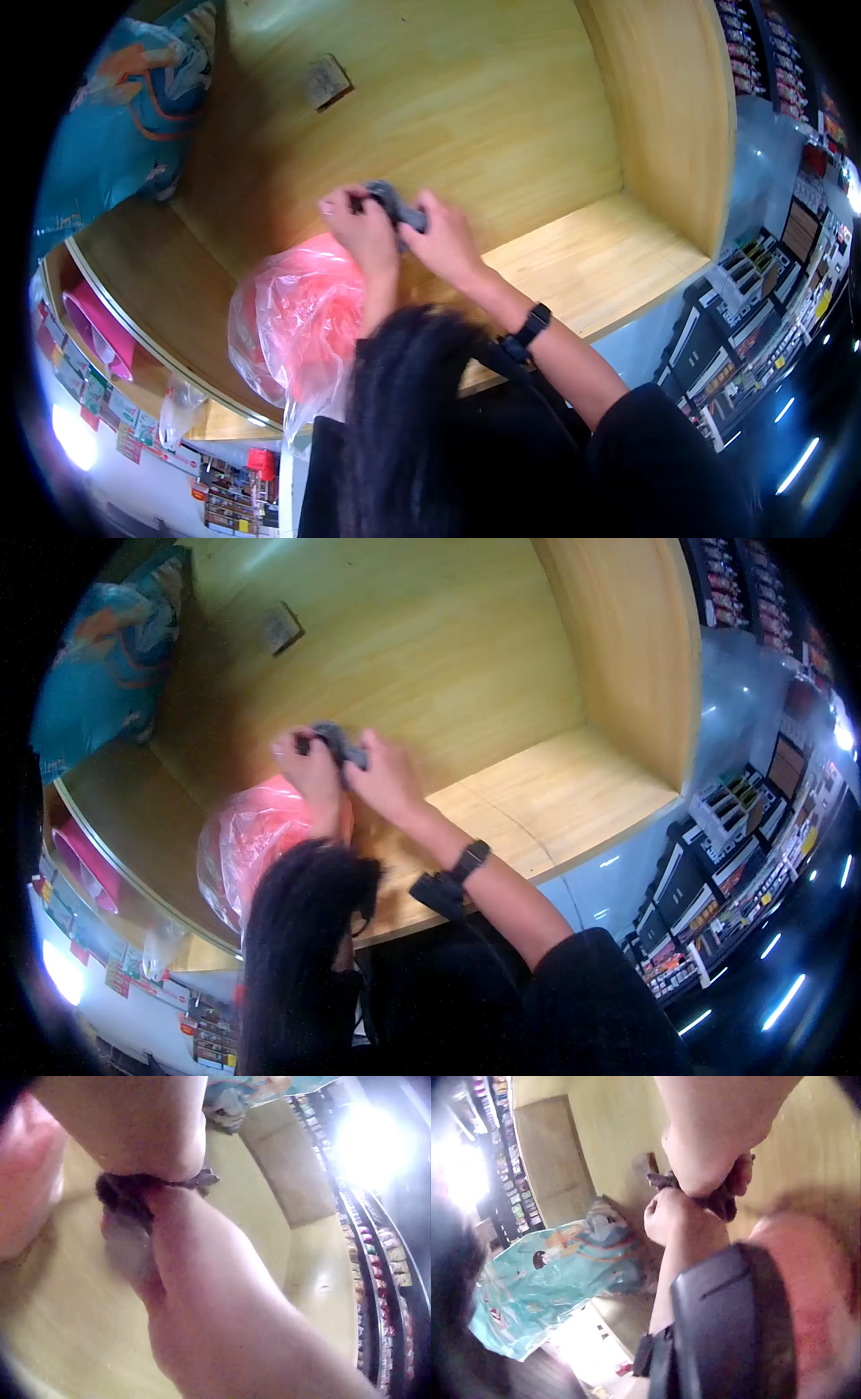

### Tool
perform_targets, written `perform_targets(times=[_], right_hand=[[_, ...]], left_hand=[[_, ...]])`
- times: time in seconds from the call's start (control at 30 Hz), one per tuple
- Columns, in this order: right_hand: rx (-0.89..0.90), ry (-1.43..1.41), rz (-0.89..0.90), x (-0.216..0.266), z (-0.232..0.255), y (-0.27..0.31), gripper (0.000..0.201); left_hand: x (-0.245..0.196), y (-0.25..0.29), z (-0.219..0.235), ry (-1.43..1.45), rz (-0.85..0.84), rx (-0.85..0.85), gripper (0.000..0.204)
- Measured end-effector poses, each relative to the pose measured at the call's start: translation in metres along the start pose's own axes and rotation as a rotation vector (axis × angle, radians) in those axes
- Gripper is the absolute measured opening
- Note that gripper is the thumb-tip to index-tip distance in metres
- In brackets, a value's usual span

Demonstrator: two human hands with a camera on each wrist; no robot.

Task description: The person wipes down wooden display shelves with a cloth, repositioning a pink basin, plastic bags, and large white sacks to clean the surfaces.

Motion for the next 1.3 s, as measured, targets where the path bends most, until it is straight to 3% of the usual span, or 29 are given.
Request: perform_targets(times=[0.1,0.17,0.2,0.27,0.3,0.4,0.5,0.63,0.7,0.77,0.8,0.83,0.87,0.9,0.93,1.0,1.07,1.1,1.13,1.2,1.3], right_hand=[[-0.097,-0.157,0.093,0.011,-0.044,-0.048,0.018],[-0.12,-0.074,0.064,0.0,-0.057,-0.066,0.021],[-0.114,-0.001,0.025,-0.002,-0.055,-0.064,0.024],[-0.154,0.029,0.022,-0.007,-0.042,-0.052,0.023],[-0.175,0.055,0.027,-0.008,-0.034,-0.044,0.023],[-0.226,0.095,-0.063,-0.031,0.001,-0.024,0.023],[-0.289,0.076,-0.09,-0.041,0.02,-0.005,0.02],[-0.318,-0.026,-0.46,-0.088,0.031,0.029,0.02],[-0.39,-0.188,-0.497,-0.124,0.029,0.052,0.022],[-0.393,-0.237,-0.57,-0.115,0.044,0.077,0.024],[-0.443,-0.513,-0.603,-0.119,0.041,0.082,0.022],[-0.487,-0.789,-0.63,-0.124,0.037,0.085,0.022],[-0.464,-0.598,-0.636,-0.137,0.039,0.087,0.029],[-0.465,-0.607,-0.635,-0.131,0.039,0.085,0.029],[-0.45,-0.506,-0.545,-0.114,0.045,0.077,0.03],[-0.471,-0.211,-0.33,-0.065,0.054,0.063,0.033],[-0.245,-0.342,-0.327,-0.01,0.048,0.043,0.034],[-0.244,-0.222,-0.182,0.006,0.038,0.03,0.037],[-0.259,-0.182,-0.002,0.015,0.019,0.013,0.028],[-0.147,-0.235,0.017,0.025,-0.015,-0.017,0.021],[-0.256,-0.328,0.005,0.012,-0.043,-0.05,0.017]], left_hand=[[0.008,-0.056,0.017,-0.183,-0.143,-0.032,0.01],[0.019,-0.085,-0.004,-0.344,-0.218,0.222,0.011],[0.016,-0.086,-0.011,-0.337,-0.224,0.229,0.011],[0.003,-0.077,-0.025,-0.549,-0.384,0.306,0.012],[0.003,-0.069,-0.029,-0.549,-0.382,0.323,0.012],[-0.005,-0.042,-0.042,-0.523,-0.383,0.198,0.02],[-0.017,-0.015,-0.072,-0.365,-0.185,0.287,0.022],[-0.045,0.022,-0.125,-0.342,-0.358,0.595,0.017],[-0.056,0.053,-0.145,-0.375,-0.424,0.765,0.014],[-0.058,0.078,-0.158,-0.315,-0.466,0.877,0.01],[-0.054,0.085,-0.165,-0.317,-0.411,0.927,0.011],[-0.054,0.085,-0.165,-0.323,-0.419,0.924,0.011],[-0.046,0.081,-0.163,-0.12,-0.208,0.928,0.01],[-0.036,0.081,-0.16,0.08,0.007,0.925,0.01],[-0.023,0.074,-0.158,0.184,0.14,0.897,0.013],[-0.011,0.053,-0.124,0.288,0.078,0.634,0.016],[-0.005,0.022,-0.069,0.321,0.11,0.378,0.02],[-0.003,0.01,-0.043,0.274,0.145,0.205,0.024],[0.004,-0.006,-0.019,0.222,0.075,0.085,0.026],[0.018,-0.028,0.008,0.287,0.059,0.011,0.024],[0.047,-0.074,0.001,0.146,-0.069,0.135,0.026]])
Point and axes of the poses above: each hand's wrist, its own y-axis away from the middle knuckle, its own z-axis out of the back of the hand, x = y × z, the point moved 6 cm from there along -y, towards the middle knuckle, and after that the axes turned 10 degrees about x, right-handed, at the moved point
